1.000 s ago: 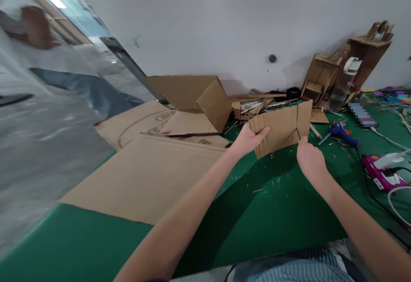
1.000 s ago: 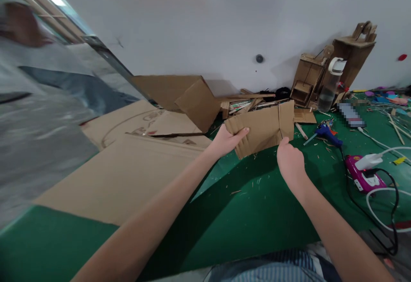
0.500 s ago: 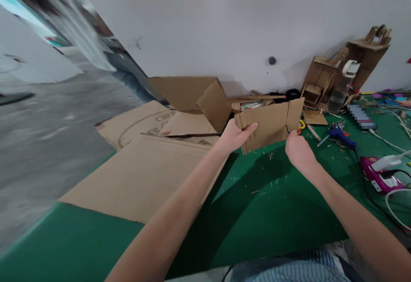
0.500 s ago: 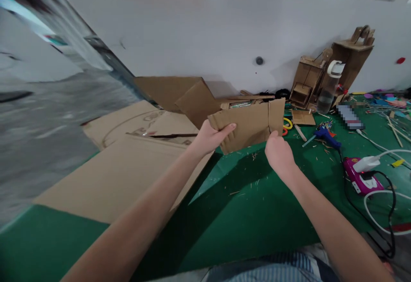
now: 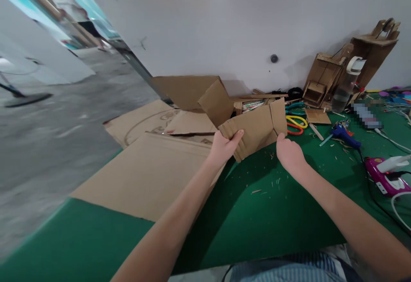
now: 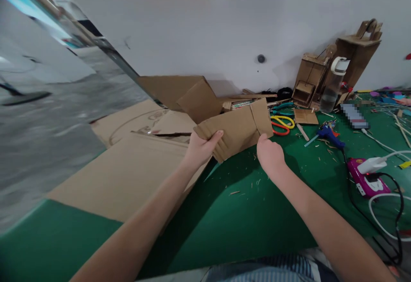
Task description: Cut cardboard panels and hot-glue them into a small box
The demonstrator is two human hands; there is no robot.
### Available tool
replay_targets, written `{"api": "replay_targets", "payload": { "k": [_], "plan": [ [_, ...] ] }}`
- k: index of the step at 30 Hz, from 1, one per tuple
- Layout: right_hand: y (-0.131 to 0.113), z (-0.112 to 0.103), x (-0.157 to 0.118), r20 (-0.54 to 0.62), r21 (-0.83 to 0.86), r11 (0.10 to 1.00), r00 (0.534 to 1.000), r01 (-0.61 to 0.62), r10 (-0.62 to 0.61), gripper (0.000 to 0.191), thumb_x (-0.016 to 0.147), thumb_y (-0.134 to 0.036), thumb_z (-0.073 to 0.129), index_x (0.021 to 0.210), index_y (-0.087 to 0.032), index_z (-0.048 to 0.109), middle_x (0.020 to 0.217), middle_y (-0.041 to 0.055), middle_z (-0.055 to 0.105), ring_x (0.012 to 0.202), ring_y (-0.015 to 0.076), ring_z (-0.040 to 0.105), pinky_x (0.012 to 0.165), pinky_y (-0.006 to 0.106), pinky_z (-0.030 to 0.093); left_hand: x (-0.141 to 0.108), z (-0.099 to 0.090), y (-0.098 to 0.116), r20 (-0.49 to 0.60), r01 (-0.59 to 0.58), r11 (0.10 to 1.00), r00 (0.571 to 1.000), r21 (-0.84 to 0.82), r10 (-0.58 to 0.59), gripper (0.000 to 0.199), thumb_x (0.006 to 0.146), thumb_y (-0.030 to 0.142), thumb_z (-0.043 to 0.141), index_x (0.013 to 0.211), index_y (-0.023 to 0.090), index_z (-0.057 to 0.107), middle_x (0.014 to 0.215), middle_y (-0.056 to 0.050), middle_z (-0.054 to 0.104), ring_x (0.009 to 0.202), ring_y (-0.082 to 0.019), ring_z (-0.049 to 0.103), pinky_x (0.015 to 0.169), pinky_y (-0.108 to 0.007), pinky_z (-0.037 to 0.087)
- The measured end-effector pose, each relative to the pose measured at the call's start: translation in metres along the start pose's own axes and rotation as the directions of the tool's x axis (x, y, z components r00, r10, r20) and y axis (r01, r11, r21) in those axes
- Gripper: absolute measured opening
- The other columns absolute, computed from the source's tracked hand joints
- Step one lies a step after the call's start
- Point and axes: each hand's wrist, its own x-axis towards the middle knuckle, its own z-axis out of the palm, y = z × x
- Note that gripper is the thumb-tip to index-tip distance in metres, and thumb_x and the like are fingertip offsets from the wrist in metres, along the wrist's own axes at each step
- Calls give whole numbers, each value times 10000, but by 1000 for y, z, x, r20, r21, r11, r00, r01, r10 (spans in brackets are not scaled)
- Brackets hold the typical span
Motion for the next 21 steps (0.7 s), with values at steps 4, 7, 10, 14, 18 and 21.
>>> {"api": "replay_targets", "payload": {
  "k": [4,7,10,14,18,21],
  "plan": [
    [1,5,-6,-1,-29,1000,1000,11,-11,232,947,-50,300,1054,-87,502,859,187,716,797,251,738,646,314,557,1,1,-1,-17,-5,1000,1000,9,5,356,815,429,606,1021,147,677,1107,-125,722,1099,-278,650,1012,-426,497],
    [1,4,-8,-15,-54,998,1000,22,-23,231,941,-42,307,1056,-82,503,834,178,716,783,252,739,637,312,554,1,0,-3,-10,-11,1000,1000,15,11,355,807,424,612,1031,156,675,1105,-119,723,1096,-274,650,1010,-428,500],
    [0,0,-7,-17,-83,996,999,32,-34,215,917,-21,350,1056,-76,504,809,171,716,785,250,739,650,310,552,2,-1,-4,-1,-1,999,1000,32,1,371,795,437,617,1035,158,672,1106,-115,724,1089,-271,651,1009,-428,501],
    [0,-5,-4,-25,-113,992,998,51,-55,242,888,11,363,1069,-60,506,789,165,714,762,241,737,637,305,554,2,-3,-3,31,-9,1000,999,28,8,397,799,453,613,1059,157,661,1133,-122,713,1101,-271,647,1014,-422,496],
    [1,-6,0,-48,-118,991,997,62,-68,265,896,14,344,1093,-47,511,810,166,718,745,228,734,646,307,560,3,-4,-3,59,-22,999,998,23,21,379,807,449,613,1052,166,670,1143,-125,707,1110,-272,644,1024,-420,488],
    [2,-5,5,-45,-122,990,996,65,-71,257,902,11,357,1102,-44,509,821,176,718,763,239,738,669,323,563,4,-3,-6,71,-31,1000,997,5,31,388,811,450,607,1048,150,672,1138,-131,708,1111,-276,644,1035,-435,476]
  ]
}}
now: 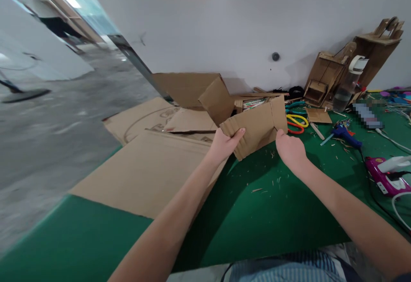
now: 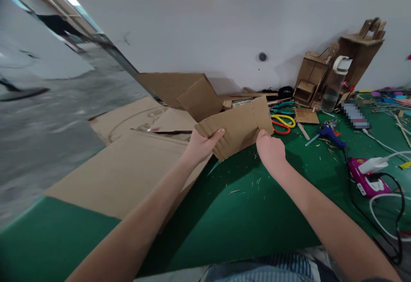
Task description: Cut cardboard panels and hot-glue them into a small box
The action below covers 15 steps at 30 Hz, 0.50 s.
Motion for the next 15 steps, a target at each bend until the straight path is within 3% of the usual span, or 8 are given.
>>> {"api": "replay_targets", "payload": {
  "k": [9,15],
  "plan": [
    [3,3,1,54,32,999,998,7,-9,298,885,17,328,1108,-50,515,899,211,719,808,266,735,685,364,567,-2,3,3,-45,9,1000,999,16,-8,369,798,434,625,1028,150,677,1100,-124,724,1078,-267,663,1012,-408,502],
    [4,9,-5,92,51,999,996,-2,-3,340,871,33,352,1166,-50,502,944,209,722,844,243,733,695,316,559,-2,4,3,-66,7,1000,998,15,-6,361,801,403,624,1033,131,673,1106,-143,720,1086,-284,661,1012,-426,499]
  ]
}}
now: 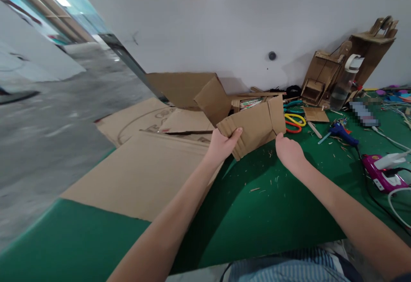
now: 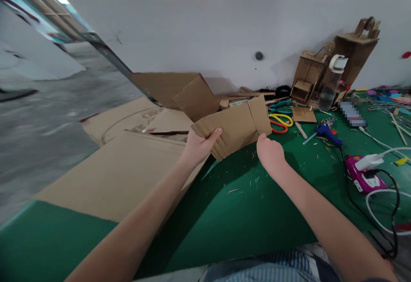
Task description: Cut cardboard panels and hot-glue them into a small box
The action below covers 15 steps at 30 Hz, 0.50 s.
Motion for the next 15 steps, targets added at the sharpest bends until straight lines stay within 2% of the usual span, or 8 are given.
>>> {"api": "replay_targets", "payload": {
  "k": [7,15],
  "plan": [
    [1,6,-1,10,-10,1000,1000,-2,2,368,889,21,338,1222,-26,489,950,228,720,850,259,733,718,352,562,-1,1,0,-13,-30,999,999,-10,30,303,796,381,627,986,153,691,1054,-126,738,1048,-277,675,967,-410,532],
    [0,9,0,4,-15,999,999,-32,32,335,891,17,373,1193,-34,508,887,214,725,826,268,740,716,370,564,-2,1,-1,-28,-25,999,999,-41,24,298,779,372,654,977,153,691,1053,-118,736,1044,-269,675,963,-398,534]
  ]
}}
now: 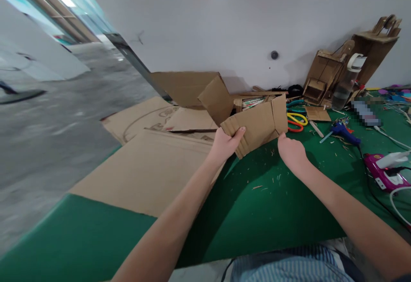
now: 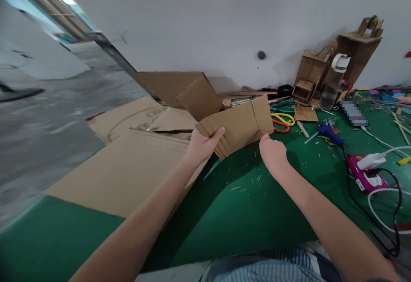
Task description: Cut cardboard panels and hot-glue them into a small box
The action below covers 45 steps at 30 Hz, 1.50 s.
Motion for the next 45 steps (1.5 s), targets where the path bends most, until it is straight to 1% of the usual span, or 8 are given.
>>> {"api": "replay_targets", "payload": {
  "k": [4,10,18,21,26,33,38,45],
  "plan": [
    [1,1,-2,3,11,1000,1000,6,-6,336,896,17,352,1179,-37,523,915,222,724,857,270,736,732,369,557,0,0,-1,7,0,1000,1000,-16,0,312,782,376,659,994,150,689,1053,-120,736,1038,-273,678,962,-401,535],
    [2,-1,-4,30,41,999,1000,6,-7,361,912,12,300,1183,-37,533,949,230,720,890,271,731,746,371,547,0,1,-2,-20,17,999,1000,-37,-18,320,760,366,683,998,151,685,1060,-120,733,1043,-276,677,965,-407,534],
    [4,-10,-1,135,104,995,991,-12,-2,377,877,26,317,1164,-46,551,1019,239,707,932,269,719,756,363,540,-2,2,0,-30,2,1000,1000,24,-1,313,802,348,632,1036,147,690,1035,-118,735,1088,-277,658,987,-410,518],
    [4,-14,1,171,121,992,985,-24,3,380,878,14,323,1173,-47,554,1048,246,699,966,272,709,775,362,533,-3,3,-1,-51,15,999,999,29,-14,347,802,355,641,1078,147,672,1048,-124,731,1093,-286,656,984,-422,520],
    [2,-17,2,206,133,990,978,-44,16,394,872,20,317,1170,-47,565,1086,248,690,990,281,702,789,373,526,-3,5,-3,-57,18,1000,998,13,-18,341,811,369,636,1070,150,670,1031,-122,732,1073,-284,665,979,-427,522],
    [-1,-14,1,208,118,991,977,-68,42,386,868,30,336,1168,-52,565,1069,252,697,1008,266,700,818,374,522,-2,7,-7,-65,15,999,998,-46,-18,334,814,375,630,1052,145,676,1060,-120,726,1071,-271,662,999,-423,506],
    [-3,-15,0,210,91,992,976,-84,63,374,846,41,364,1147,-50,566,998,230,719,944,267,720,752,352,539,-3,7,-4,-78,26,997,996,-68,-31,309,810,381,640,1026,167,692,1053,-114,726,1081,-273,657,1000,-416,505],
    [2,-14,-10,111,42,999,994,-16,12,291,908,-13,343,1109,-75,544,941,204,722,913,256,723,734,335,537,-1,6,-11,-92,85,990,991,-116,-95,321,777,380,668,1004,154,695,1078,-113,726,1062,-275,663,1004,-430,504]
  ]
}}
